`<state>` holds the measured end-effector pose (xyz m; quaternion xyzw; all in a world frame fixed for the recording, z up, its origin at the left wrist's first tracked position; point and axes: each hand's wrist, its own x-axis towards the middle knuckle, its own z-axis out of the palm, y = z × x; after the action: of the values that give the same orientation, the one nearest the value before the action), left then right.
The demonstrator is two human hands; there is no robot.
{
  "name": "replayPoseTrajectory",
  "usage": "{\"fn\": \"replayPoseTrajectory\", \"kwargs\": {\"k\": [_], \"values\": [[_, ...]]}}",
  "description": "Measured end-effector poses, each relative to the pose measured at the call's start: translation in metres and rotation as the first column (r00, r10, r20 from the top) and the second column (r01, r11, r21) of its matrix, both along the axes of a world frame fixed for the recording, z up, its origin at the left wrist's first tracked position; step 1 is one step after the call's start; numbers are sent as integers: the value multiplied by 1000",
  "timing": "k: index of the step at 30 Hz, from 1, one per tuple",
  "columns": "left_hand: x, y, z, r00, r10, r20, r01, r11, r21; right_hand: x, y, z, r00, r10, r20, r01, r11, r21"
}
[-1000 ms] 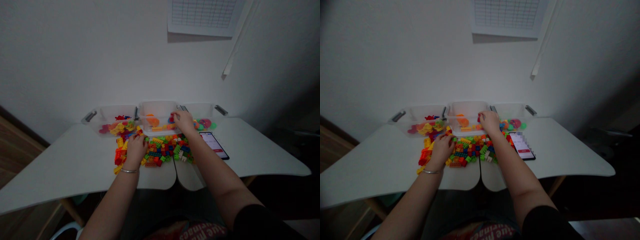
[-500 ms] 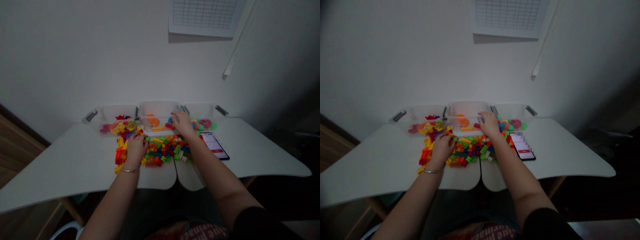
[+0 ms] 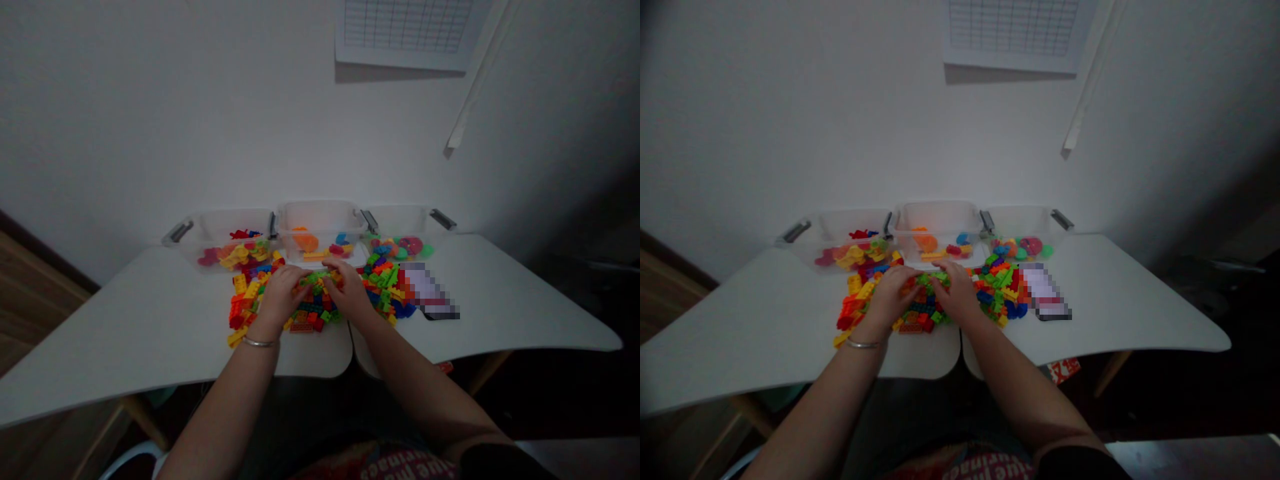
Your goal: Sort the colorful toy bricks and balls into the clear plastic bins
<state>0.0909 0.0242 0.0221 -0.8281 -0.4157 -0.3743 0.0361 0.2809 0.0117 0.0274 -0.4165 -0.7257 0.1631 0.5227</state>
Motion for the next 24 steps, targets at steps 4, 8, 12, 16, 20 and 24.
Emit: {"fn": "replayPoseTrajectory", "kwargs": {"k": [4,8,12,16,20,24], "values": [[2,0,-1,998,-39,40,41,998,-49,-4,-1,-11,1000,10,-11,-11,996,-93],[1,2,-4,999,-11,46,14,997,-81,-5,3,-16,997,24,-70,-36,984,-174],[2,2,-7,997,-17,69,24,994,-107,-6,2,-19,999,29,-46,-36,986,-164],[4,0,-7,996,-20,86,31,991,-134,-7,1,-20,999,27,-18,-29,985,-170],[3,-1,-5,996,-24,81,34,992,-125,-7,1,-19,998,35,-49,-44,982,-182],[1,-1,-3,998,13,66,-7,996,-90,-5,2,-18,997,29,-76,-40,987,-155]]}}
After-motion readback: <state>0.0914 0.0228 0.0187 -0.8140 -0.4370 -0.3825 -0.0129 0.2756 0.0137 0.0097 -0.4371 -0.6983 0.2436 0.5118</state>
